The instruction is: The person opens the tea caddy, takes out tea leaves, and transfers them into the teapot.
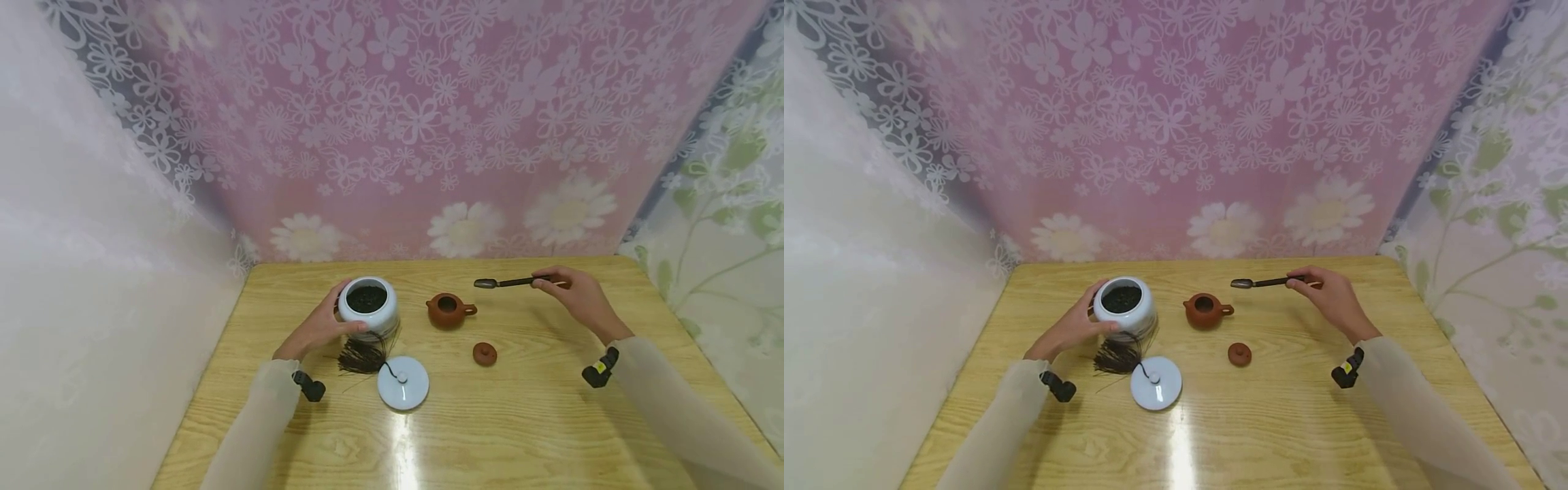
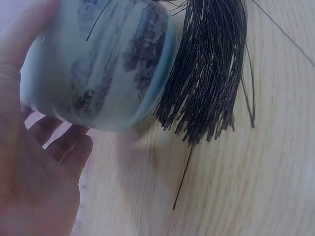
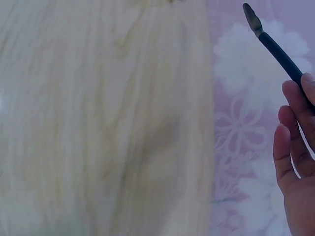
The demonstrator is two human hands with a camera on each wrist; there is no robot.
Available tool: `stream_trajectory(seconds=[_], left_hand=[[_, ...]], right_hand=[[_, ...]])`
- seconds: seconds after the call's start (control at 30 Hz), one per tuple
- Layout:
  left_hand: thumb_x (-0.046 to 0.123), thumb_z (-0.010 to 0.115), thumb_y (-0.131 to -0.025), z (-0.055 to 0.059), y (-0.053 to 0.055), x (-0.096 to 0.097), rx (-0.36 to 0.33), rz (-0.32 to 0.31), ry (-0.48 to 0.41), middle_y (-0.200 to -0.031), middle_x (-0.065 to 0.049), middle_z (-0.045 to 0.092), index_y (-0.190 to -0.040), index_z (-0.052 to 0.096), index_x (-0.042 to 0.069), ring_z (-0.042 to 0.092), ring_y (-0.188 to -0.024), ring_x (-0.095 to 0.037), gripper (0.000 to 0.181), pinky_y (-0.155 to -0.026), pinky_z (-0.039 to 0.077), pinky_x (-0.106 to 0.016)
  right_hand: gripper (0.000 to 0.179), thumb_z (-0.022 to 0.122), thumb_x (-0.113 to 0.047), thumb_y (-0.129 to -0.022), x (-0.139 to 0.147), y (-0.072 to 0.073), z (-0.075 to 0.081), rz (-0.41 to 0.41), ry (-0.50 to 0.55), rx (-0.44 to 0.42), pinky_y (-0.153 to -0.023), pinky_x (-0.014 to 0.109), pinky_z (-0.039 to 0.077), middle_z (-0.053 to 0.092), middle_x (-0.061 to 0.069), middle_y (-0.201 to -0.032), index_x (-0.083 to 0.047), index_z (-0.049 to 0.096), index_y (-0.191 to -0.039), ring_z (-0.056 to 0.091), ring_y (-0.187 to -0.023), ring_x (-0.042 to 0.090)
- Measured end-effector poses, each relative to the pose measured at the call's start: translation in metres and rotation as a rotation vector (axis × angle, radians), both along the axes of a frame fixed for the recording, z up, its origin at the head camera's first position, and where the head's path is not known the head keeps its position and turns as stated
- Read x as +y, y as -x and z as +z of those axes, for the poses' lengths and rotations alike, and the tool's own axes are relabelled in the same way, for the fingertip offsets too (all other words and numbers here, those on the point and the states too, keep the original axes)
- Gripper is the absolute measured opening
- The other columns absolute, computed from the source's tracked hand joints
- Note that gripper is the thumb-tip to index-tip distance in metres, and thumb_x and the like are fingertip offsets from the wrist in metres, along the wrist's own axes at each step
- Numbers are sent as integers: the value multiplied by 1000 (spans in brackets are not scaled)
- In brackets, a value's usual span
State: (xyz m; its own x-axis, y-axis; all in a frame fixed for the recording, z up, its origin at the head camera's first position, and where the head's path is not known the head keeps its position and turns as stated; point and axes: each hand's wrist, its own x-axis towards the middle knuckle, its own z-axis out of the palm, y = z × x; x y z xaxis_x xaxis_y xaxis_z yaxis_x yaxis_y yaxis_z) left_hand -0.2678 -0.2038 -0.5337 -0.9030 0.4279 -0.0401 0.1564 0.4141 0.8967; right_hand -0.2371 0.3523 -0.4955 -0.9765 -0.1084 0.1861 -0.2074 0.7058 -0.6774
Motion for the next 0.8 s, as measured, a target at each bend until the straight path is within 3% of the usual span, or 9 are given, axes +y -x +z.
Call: stream_trajectory(seconds=[0.07,0.27,0.43,0.53,0.8], left_hand=[[41,94,-89,0,1,-1,0,-3,-2,-177,-5,31,-176,16,32,32,-164,-36,118,-130,27,-68],[43,94,-87,0,1,-1,9,-8,-2,-177,-7,31,-176,16,29,34,-163,-37,119,-129,28,-68],[43,94,-87,2,0,0,0,-10,-3,-177,-6,31,-176,16,30,33,-164,-36,119,-129,28,-68],[42,94,-88,2,0,-1,-2,-7,-8,-177,-5,31,-176,17,30,32,-165,-36,118,-130,27,-68],[38,93,-90,1,1,0,-1,-6,-8,-178,-5,30,-176,15,30,31,-165,-36,117,-130,26,-69]], right_hand=[[39,66,-45,-110,-9,3,7,7,15,-10,-97,61,59,76,13,-132,-19,75,-138,59,-99,-16],[39,70,-44,-108,-40,12,26,45,51,-21,-99,62,57,78,12,-127,-19,76,-136,66,-102,-5],[37,71,-43,-108,-65,20,39,85,44,-5,-99,61,57,79,11,-124,-17,78,-134,72,-113,22],[37,71,-43,-107,-79,23,46,115,35,13,-96,58,57,79,10,-123,-16,78,-132,71,-115,31],[23,73,-37,-107,-106,26,67,179,30,86,-86,40,56,80,2,-116,-24,81,-124,73,-106,21]])
